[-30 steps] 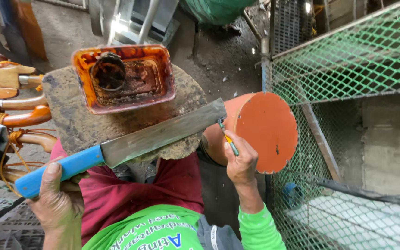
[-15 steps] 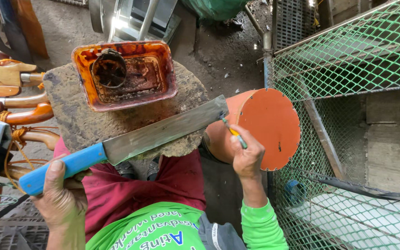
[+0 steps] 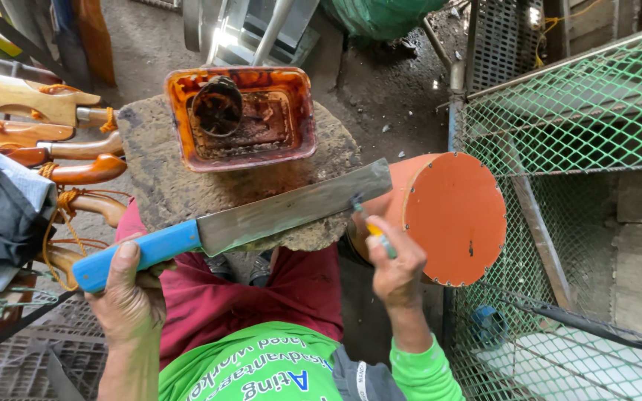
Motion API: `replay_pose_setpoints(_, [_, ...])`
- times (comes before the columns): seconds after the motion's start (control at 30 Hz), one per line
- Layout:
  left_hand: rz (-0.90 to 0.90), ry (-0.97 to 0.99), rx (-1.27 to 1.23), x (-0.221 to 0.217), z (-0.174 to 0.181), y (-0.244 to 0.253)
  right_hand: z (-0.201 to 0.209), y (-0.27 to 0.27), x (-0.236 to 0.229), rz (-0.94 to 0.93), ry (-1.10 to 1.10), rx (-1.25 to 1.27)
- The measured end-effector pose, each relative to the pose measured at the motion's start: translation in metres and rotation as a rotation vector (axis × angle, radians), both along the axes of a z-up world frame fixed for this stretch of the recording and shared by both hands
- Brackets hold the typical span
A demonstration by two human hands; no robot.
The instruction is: The person holds a large knife with a blue handle and uses a small brush to apply a dark substance from a container onto the blade. The person repeatedly dips the brush into the container and spreads the substance along the blade's surface.
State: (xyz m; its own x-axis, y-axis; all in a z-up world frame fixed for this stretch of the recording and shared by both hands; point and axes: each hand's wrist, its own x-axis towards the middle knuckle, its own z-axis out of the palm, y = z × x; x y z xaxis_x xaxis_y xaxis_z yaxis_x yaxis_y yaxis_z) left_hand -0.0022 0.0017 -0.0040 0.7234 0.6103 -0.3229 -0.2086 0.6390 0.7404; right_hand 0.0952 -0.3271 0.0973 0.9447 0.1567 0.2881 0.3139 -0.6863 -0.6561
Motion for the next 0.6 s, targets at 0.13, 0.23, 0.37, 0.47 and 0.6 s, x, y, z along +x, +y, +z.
replay_pose_setpoints(0.13, [0.007,0.019,-0.006,-0.002,0.002,-0.002,-0.010,0.040,-0.037,0.264,0.034,-0.009])
replay_pose_setpoints(0.23, [-0.019,-0.005,0.021,0.000,0.005,-0.001,-0.007,0.050,-0.038,0.357,0.031,0.027])
replay_pose_setpoints(0.37, [0.000,0.017,0.006,0.002,0.006,-0.002,0.006,0.025,-0.015,0.137,0.024,0.018])
replay_pose_setpoints(0.47, [0.010,0.025,0.000,0.002,0.004,-0.002,0.007,0.024,-0.009,0.106,0.004,0.008])
replay_pose_setpoints(0.6, [0.009,0.038,-0.025,0.001,0.005,-0.002,-0.008,0.063,-0.039,0.337,0.021,0.000])
